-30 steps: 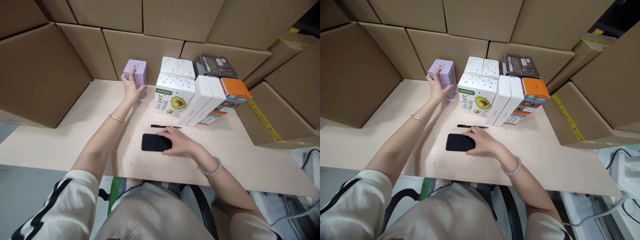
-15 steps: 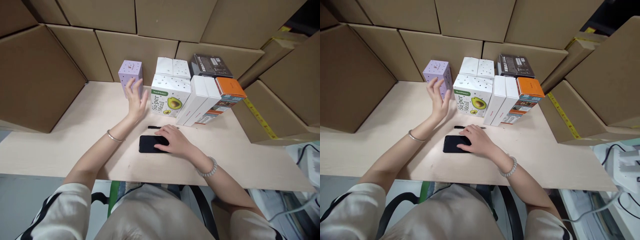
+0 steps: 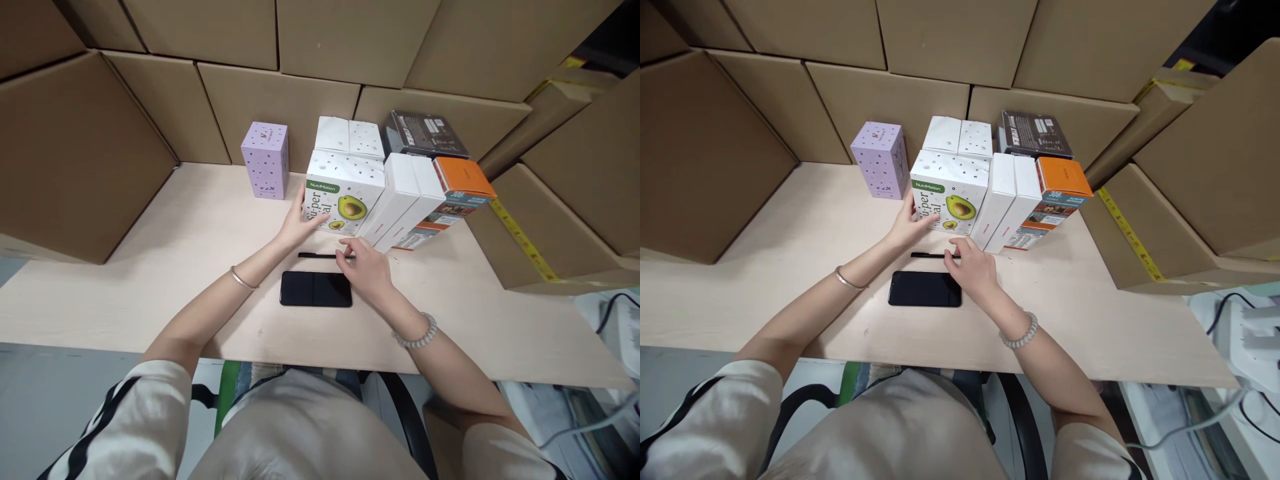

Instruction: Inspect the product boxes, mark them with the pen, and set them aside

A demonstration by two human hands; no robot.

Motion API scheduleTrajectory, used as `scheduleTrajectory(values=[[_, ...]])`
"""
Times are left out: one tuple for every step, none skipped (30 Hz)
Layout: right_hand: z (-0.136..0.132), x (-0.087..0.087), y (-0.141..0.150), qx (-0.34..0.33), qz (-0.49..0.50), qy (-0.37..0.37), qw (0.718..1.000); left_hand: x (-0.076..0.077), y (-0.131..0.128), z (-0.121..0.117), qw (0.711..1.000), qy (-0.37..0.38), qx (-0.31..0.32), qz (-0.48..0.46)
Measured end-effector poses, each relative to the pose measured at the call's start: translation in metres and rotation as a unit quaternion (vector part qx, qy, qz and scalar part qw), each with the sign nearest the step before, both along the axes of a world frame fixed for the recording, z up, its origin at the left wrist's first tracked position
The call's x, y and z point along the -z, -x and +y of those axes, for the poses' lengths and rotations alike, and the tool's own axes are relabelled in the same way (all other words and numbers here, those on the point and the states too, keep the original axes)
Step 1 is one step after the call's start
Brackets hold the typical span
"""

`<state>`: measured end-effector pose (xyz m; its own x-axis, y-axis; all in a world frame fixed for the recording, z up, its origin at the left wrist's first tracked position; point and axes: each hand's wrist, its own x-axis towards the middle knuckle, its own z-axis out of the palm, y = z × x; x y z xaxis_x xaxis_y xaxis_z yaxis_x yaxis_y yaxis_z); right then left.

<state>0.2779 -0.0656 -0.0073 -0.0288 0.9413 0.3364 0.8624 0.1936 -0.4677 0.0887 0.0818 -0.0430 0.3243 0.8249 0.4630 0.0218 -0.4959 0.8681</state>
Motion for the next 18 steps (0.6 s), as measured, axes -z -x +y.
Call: scheduleTrajectory(values=[[0.0,0.0,0.0,0.001,0.002,0.004,1.0,-0.002,-0.002,0.0,1.0,0.009,0.004,-0.015],[0.0,0.0,0.0,0.004,0.002,0.01,1.0,-0.002,-0.004,0.0,0.999,0.018,0.009,-0.026],[0.0,0.0,0.0,0.007,0.0,0.018,1.0,-0.003,-0.005,0.0,0.999,0.023,0.014,-0.033],[0.0,0.0,0.0,0.009,-0.004,0.026,1.0,-0.002,-0.006,0.001,0.999,0.026,0.019,-0.033],[0.001,0.0,0.0,0.009,-0.011,0.031,0.999,-0.001,-0.006,0.003,0.999,0.026,0.02,-0.032],[0.001,0.001,0.0,0.006,-0.02,0.031,0.999,0.001,-0.005,0.004,0.999,0.027,0.017,-0.032],[0.001,0.002,0.0,0.001,-0.031,0.028,0.999,0.002,-0.004,0.006,0.999,0.031,0.009,-0.033],[0.001,0.004,0.0,-0.004,-0.043,0.022,0.999,0.004,-0.001,0.007,0.999,0.037,-0.002,-0.034],[0.001,0.005,0.0,-0.006,-0.053,0.014,0.998,0.006,0.001,0.008,0.998,0.045,-0.013,-0.032],[0.001,0.007,0.0,-0.005,-0.06,0.007,0.998,0.008,0.004,0.008,0.998,0.053,-0.022,-0.029],[0.001,0.008,0.001,0.0,-0.064,0.0,0.998,0.009,0.006,0.008,0.998,0.059,-0.028,-0.024],[0.001,0.01,0.001,0.006,-0.065,-0.006,0.998,0.01,0.008,0.008,0.997,0.061,-0.033,-0.017],[0.001,0.011,0.001,0.011,-0.063,-0.01,0.998,0.01,0.01,0.008,0.997,0.061,-0.037,-0.011],[0.001,0.012,0.002,0.012,-0.062,-0.013,0.998,0.009,0.01,0.008,0.997,0.06,-0.044,-0.007],[0.001,0.013,0.002,0.012,-0.061,-0.014,0.998,0.008,0.011,0.009,0.997,0.059,-0.053,-0.005],[0.002,0.013,0.002,0.01,-0.061,-0.014,0.998,0.007,0.01,0.01,0.997,0.057,-0.058,-0.005],[0.002,0.013,0.002,0.007,-0.061,-0.012,0.998,0.006,0.009,0.011,0.997,0.054,-0.057,-0.009],[0.002,0.014,0.002,0.004,-0.064,-0.007,0.998,0.005,0.007,0.013,0.997,0.05,-0.049,-0.016]])
